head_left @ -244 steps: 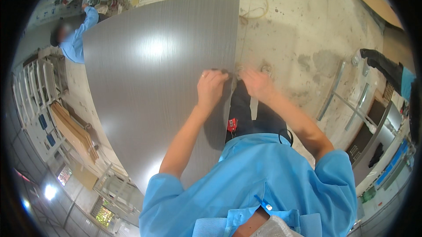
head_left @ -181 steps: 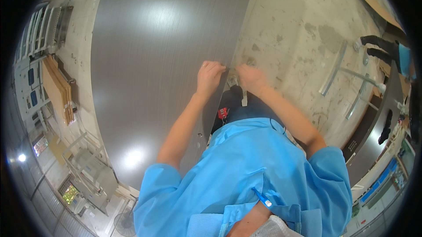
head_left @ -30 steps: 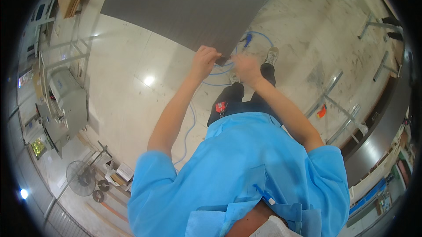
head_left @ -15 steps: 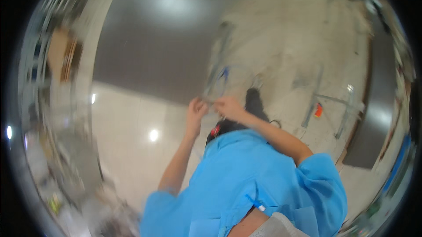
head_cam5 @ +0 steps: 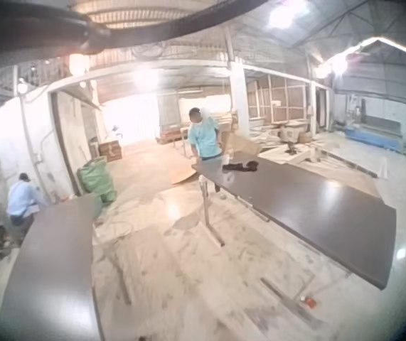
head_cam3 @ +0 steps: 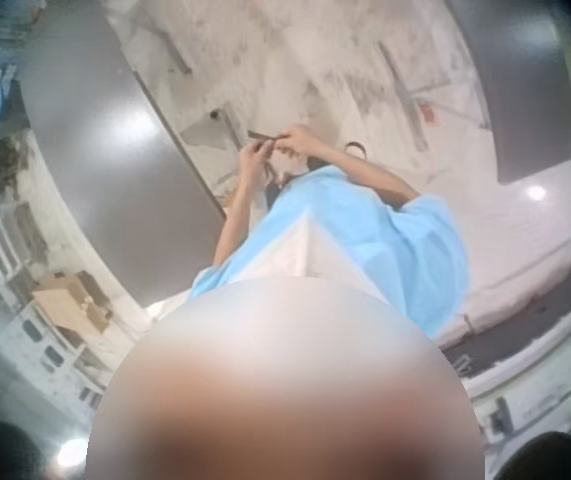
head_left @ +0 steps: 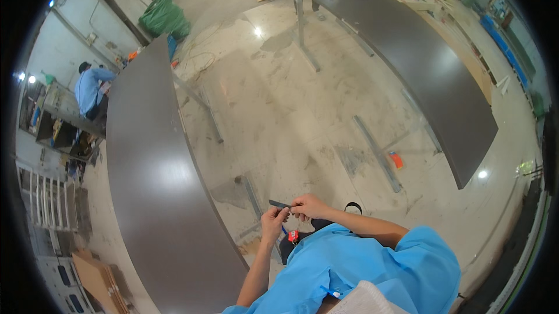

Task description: The person scrapes the surface of a large metal sheet with a small handheld tool, moving along the edges and across the face. The person repositions the sheet and continues scraping different sections while another worker is visible nearby.

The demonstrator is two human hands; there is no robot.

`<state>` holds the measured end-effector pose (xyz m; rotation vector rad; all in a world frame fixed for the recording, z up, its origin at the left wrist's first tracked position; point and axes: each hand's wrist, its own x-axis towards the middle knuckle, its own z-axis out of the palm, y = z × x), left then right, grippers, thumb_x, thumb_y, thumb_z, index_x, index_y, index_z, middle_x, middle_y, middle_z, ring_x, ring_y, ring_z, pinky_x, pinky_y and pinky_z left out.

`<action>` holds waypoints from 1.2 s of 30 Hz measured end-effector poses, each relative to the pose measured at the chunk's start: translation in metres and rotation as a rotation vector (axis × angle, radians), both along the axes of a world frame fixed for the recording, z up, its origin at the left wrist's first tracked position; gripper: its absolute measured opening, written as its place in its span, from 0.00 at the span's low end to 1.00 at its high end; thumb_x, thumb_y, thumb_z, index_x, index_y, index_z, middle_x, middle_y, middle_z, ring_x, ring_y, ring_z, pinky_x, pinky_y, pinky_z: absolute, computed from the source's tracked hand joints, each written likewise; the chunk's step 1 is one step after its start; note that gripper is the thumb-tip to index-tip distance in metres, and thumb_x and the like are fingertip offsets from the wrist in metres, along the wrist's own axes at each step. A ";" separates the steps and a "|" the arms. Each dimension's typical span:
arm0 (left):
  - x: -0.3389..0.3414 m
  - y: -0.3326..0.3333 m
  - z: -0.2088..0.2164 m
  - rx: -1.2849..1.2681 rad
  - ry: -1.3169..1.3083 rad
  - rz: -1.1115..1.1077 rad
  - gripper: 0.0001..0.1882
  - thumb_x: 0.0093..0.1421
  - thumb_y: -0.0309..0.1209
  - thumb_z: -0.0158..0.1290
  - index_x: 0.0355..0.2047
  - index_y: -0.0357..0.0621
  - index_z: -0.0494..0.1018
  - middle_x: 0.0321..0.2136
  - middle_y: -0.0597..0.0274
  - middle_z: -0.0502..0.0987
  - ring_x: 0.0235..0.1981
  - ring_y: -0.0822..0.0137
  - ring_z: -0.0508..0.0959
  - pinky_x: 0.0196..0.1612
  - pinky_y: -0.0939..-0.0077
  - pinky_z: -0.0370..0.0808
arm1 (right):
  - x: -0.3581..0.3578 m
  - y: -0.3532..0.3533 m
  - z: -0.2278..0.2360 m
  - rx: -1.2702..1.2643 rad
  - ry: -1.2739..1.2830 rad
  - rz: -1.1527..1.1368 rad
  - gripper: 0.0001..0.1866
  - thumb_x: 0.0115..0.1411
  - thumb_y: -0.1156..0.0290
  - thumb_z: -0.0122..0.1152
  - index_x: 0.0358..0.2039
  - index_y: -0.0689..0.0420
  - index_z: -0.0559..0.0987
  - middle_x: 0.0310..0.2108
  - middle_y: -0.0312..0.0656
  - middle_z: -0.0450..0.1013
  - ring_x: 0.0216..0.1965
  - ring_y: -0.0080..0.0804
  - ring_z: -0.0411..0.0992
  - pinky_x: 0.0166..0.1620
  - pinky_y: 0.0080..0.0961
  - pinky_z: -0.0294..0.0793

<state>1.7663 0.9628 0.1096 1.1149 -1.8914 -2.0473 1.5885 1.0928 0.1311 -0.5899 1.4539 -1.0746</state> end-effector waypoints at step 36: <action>-0.197 -0.741 -0.038 -1.065 -0.813 0.106 0.33 0.82 0.50 0.34 0.79 0.48 0.58 0.80 0.53 0.57 0.79 0.40 0.55 0.77 0.44 0.55 | -0.424 -0.532 -0.029 -0.007 -0.027 -0.752 0.13 0.67 0.74 0.67 0.49 0.66 0.80 0.35 0.42 0.81 0.27 0.25 0.79 0.28 0.25 0.77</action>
